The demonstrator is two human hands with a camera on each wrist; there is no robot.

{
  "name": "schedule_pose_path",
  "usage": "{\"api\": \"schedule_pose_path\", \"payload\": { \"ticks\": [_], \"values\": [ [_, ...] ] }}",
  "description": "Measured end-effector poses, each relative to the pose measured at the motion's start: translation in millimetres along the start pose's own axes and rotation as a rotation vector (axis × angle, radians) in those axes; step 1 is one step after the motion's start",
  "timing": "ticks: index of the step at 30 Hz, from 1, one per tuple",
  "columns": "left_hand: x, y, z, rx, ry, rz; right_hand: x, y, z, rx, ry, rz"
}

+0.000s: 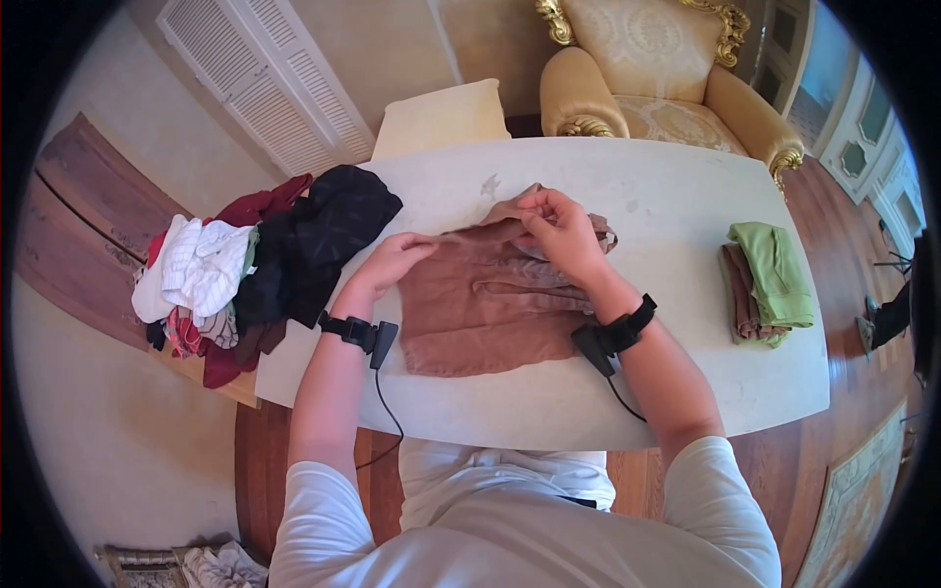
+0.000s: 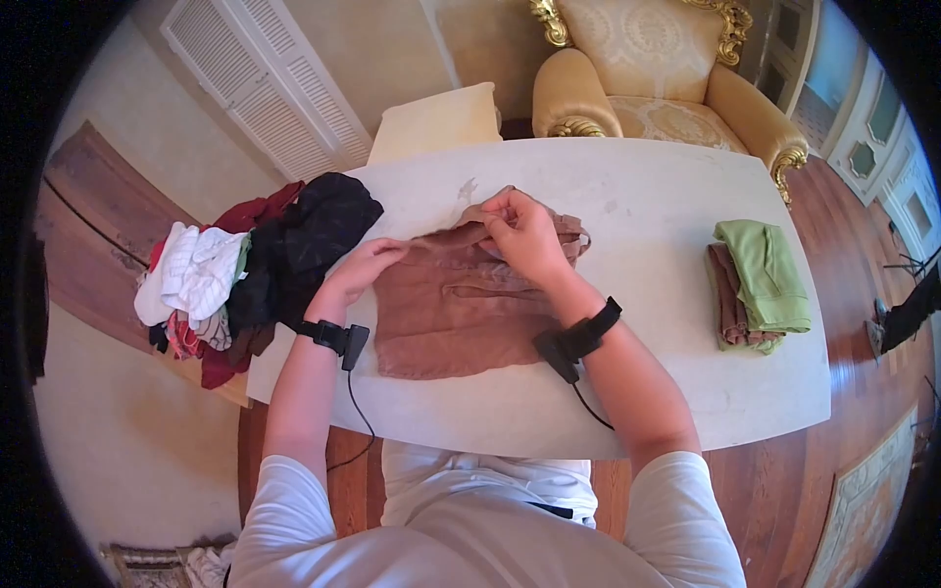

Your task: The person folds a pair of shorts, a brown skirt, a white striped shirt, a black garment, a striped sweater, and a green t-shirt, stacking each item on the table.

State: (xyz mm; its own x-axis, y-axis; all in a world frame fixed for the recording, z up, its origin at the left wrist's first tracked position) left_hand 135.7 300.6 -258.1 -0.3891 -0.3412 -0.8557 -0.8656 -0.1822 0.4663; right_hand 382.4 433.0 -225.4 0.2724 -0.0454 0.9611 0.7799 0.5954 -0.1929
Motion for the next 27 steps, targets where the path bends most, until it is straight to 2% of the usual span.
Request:
{"api": "schedule_pose_path", "payload": {
  "ticks": [2,11,13,16,17,23,25,27],
  "values": [
    [1,1,2,-0.064,0.011,-0.126,1,-1,0,0.011,-0.013,0.024],
    [-5,5,3,-0.123,0.139,-0.017,3,-2,0,0.031,-0.005,0.011],
    [17,13,24,-0.128,0.054,-0.002,3,-3,-1,0.029,-0.020,0.019],
    [25,15,32,-0.173,-0.066,-0.062,-1,-1,0,0.051,0.001,-0.037],
    [22,16,31,-0.193,-0.106,-0.096,-2,0,0,0.046,-0.007,-0.100],
    [9,13,22,-0.160,-0.001,-0.222,7,7,-5,0.028,0.022,-0.445],
    [17,18,25,-0.166,0.063,-0.109,6,10,-2,0.033,0.057,-0.566],
    [23,20,28,-0.169,0.085,-0.068,4,11,-2,0.029,0.048,-0.545]
  ]
}}
Point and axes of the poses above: each hand's wrist, its own z-axis towards the middle knuckle, its own y-axis out of the back of the hand, x = y × z, the point moved 9 cm from there along z, towards the middle knuckle, and after that the axes turned 3 degrees about -x, right-handed, at the moved point
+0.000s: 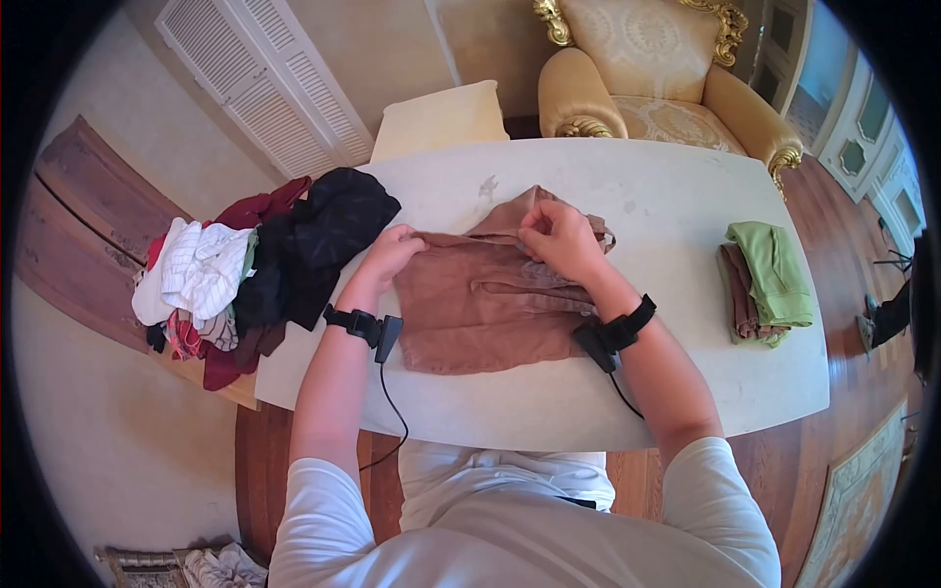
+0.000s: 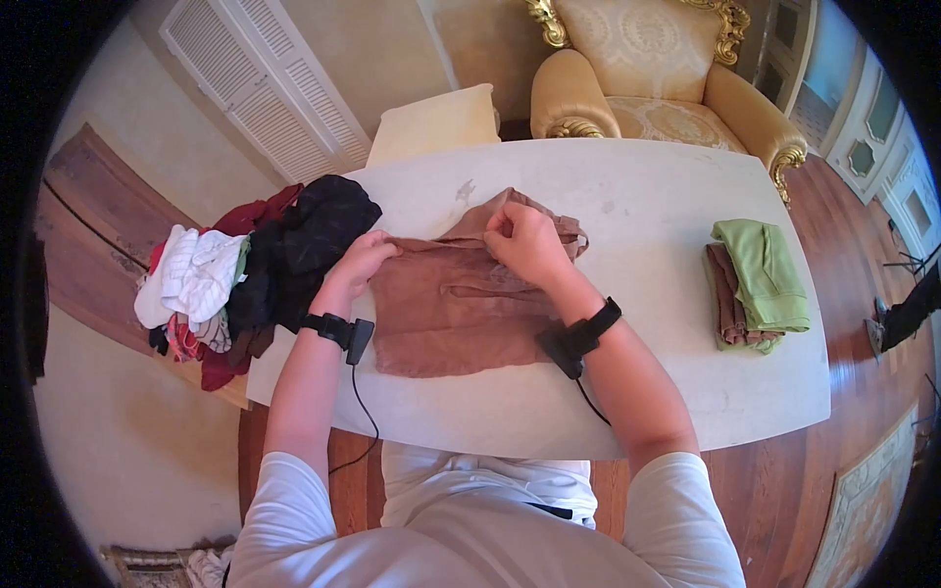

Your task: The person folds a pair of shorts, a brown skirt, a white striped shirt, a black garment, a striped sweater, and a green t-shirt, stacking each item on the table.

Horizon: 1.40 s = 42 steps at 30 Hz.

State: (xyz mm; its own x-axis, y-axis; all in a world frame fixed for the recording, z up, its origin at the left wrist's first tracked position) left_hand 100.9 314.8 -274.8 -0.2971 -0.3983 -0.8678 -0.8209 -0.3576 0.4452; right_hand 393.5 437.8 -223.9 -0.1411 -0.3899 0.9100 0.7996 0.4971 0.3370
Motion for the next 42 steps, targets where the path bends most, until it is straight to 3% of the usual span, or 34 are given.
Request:
{"api": "schedule_pose_path", "payload": {
  "ticks": [5,11,14,20,27,32,35,42],
  "values": [
    [-3,-6,-4,0.022,-0.048,-0.095,9,7,-3,-0.063,0.079,-0.057],
    [-17,-11,-6,-0.060,-0.193,0.206,4,6,1,-0.086,0.086,0.033],
    [-30,-8,-13,-0.126,-0.181,0.333,9,9,0,-0.094,0.076,0.027],
    [-25,-5,-5,-0.178,-0.365,0.362,12,15,-1,-0.121,0.070,-0.032],
    [-22,-2,-5,-0.212,-0.419,0.291,8,10,-3,-0.058,0.053,-0.084],
    [-63,-4,-36,-0.264,-0.601,0.359,5,8,-3,-0.026,0.090,-0.140],
    [-69,-5,-41,-0.161,-0.493,0.431,9,7,-5,-0.021,0.095,-0.186],
    [-57,-4,-38,-0.272,-0.503,0.646,7,4,-6,-0.021,0.114,-0.185]
  ]
}}
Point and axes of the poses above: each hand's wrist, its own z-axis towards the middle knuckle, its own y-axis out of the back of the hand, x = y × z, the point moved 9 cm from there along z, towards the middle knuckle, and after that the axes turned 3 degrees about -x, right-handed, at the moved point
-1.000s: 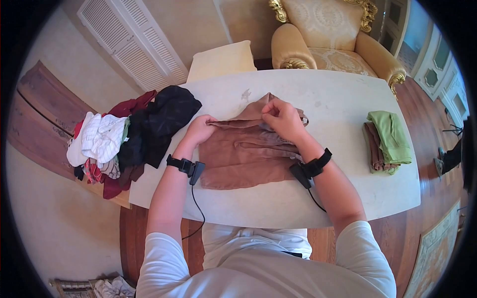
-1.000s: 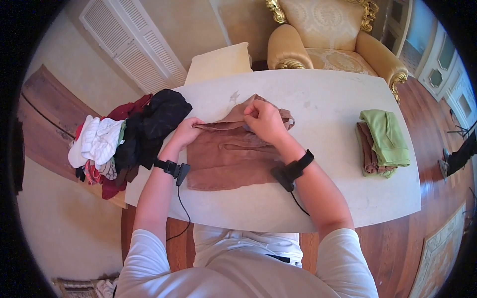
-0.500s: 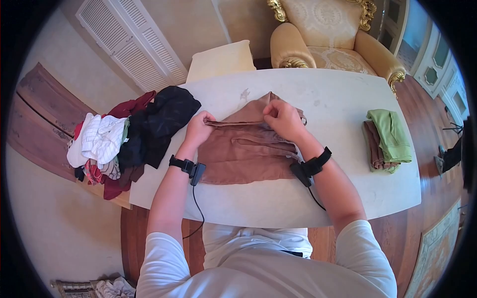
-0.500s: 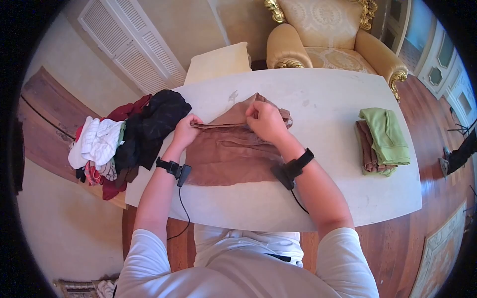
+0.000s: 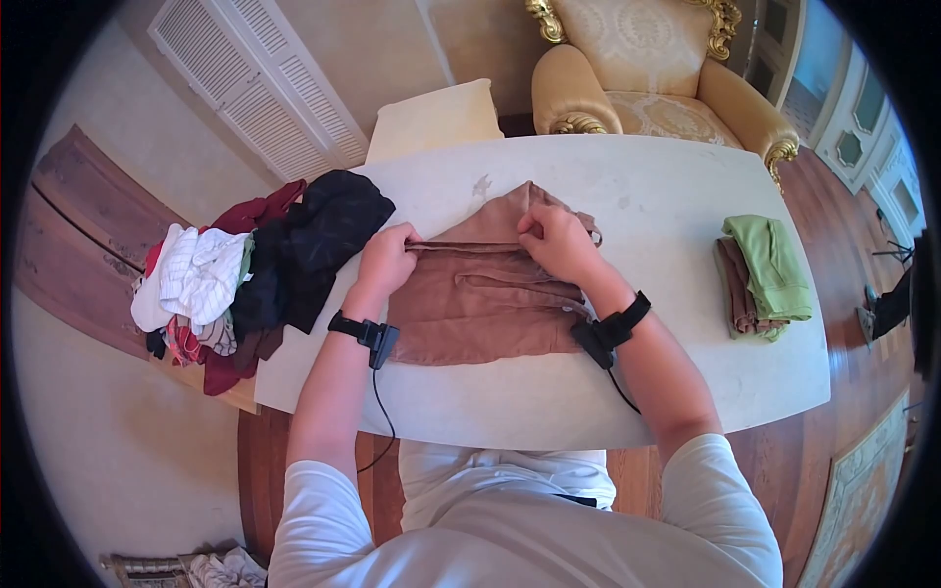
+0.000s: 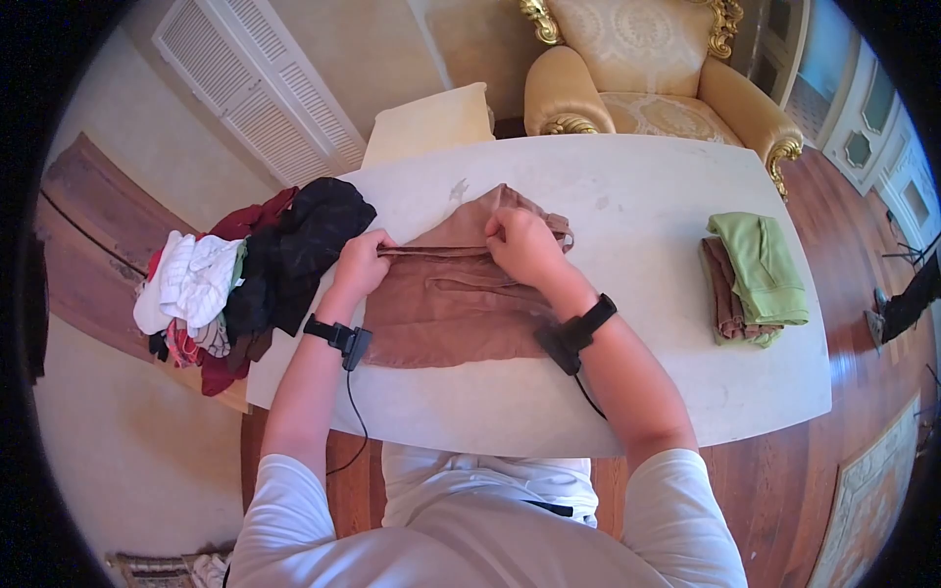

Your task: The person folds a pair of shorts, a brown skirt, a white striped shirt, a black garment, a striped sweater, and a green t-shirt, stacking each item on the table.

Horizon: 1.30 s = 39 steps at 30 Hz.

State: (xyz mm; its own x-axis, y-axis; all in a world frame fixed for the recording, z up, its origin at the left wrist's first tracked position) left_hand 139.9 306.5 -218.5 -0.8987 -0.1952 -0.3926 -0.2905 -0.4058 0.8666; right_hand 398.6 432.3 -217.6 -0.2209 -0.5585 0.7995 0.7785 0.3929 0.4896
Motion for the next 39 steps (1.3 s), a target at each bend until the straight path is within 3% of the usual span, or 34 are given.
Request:
{"api": "schedule_pose_path", "payload": {
  "ticks": [2,8,11,14,17,22,29,31,33,36,39],
  "values": [
    [-6,5,-1,-0.056,-0.003,0.039,1,-3,-1,0.026,0.008,0.007],
    [-39,17,-11,-0.127,-0.258,0.003,-2,-12,-3,0.119,0.047,-0.096],
    [-40,23,-14,-0.196,-0.367,0.127,-1,-14,-5,0.146,0.067,-0.152],
    [-39,12,-15,-0.119,-0.414,0.189,-3,-20,-8,0.201,0.080,-0.224],
    [-30,-1,-16,0.008,-0.353,0.166,-4,-23,-12,0.254,0.076,-0.282],
    [-26,-2,-29,0.046,-0.339,0.230,-3,-23,-14,0.299,0.055,-0.322],
    [-16,-8,-57,0.248,-0.185,0.284,53,-33,-25,0.331,0.265,-0.272],
    [-13,-8,-63,0.231,-0.216,0.333,91,-52,-48,0.338,0.421,-0.143],
    [-15,-5,-66,0.199,-0.254,0.390,107,-96,-80,0.508,0.477,-0.212],
    [-29,5,-65,0.151,-0.326,0.381,132,-116,-124,0.555,0.604,-0.282],
    [-33,3,-65,0.177,-0.323,0.194,131,-127,-134,0.444,0.695,-0.325]
  ]
}}
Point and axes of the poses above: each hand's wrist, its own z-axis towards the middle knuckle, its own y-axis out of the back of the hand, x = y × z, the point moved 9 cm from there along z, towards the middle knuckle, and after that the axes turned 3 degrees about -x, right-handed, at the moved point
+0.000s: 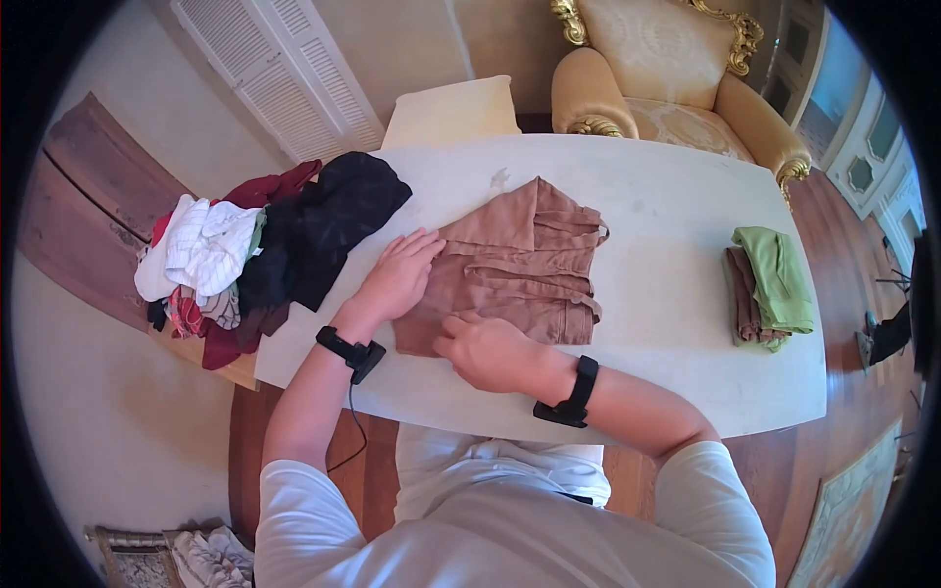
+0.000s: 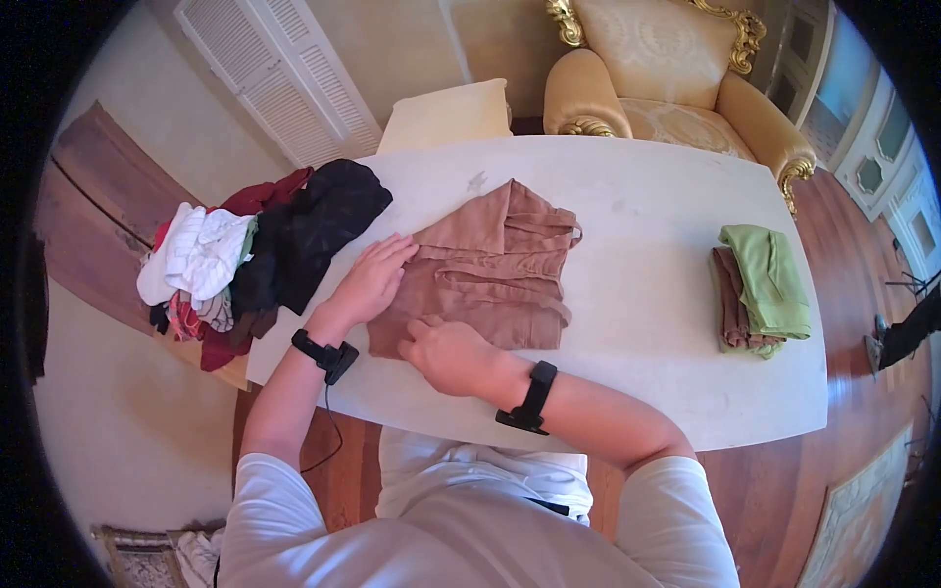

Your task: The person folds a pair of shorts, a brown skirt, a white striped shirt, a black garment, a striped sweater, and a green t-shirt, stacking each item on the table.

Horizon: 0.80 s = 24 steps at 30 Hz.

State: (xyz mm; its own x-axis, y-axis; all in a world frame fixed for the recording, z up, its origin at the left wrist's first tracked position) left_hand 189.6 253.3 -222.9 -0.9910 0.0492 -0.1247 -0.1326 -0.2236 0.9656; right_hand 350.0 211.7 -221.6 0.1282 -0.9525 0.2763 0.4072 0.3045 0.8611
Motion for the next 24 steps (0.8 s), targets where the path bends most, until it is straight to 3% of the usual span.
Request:
{"api": "schedule_pose_path", "payload": {
  "ticks": [6,8,11,12,15,18,21,24],
  "values": [
    [8,-10,-1,0.054,0.053,-0.120,-6,-6,0,0.092,-0.047,-0.008],
    [7,-10,-2,0.074,0.066,-0.159,-9,-8,-4,0.214,-0.054,0.053],
    [3,-11,-9,0.275,0.209,-0.439,-16,8,-7,0.391,-0.122,0.099],
    [-2,-8,-14,0.289,0.154,-0.403,-20,13,-8,0.451,-0.156,0.106],
    [-17,-6,-39,0.318,0.025,-0.336,-39,35,-9,0.341,-0.267,0.216],
    [-29,1,-58,0.324,-0.004,-0.315,-60,61,-10,0.056,-0.253,0.425],
    [-35,6,-69,0.304,0.032,-0.277,-80,65,-28,0.152,-0.652,0.769],
    [-32,7,-70,0.146,0.078,-0.337,-72,66,-30,0.239,-0.586,0.591]
  ]
}}
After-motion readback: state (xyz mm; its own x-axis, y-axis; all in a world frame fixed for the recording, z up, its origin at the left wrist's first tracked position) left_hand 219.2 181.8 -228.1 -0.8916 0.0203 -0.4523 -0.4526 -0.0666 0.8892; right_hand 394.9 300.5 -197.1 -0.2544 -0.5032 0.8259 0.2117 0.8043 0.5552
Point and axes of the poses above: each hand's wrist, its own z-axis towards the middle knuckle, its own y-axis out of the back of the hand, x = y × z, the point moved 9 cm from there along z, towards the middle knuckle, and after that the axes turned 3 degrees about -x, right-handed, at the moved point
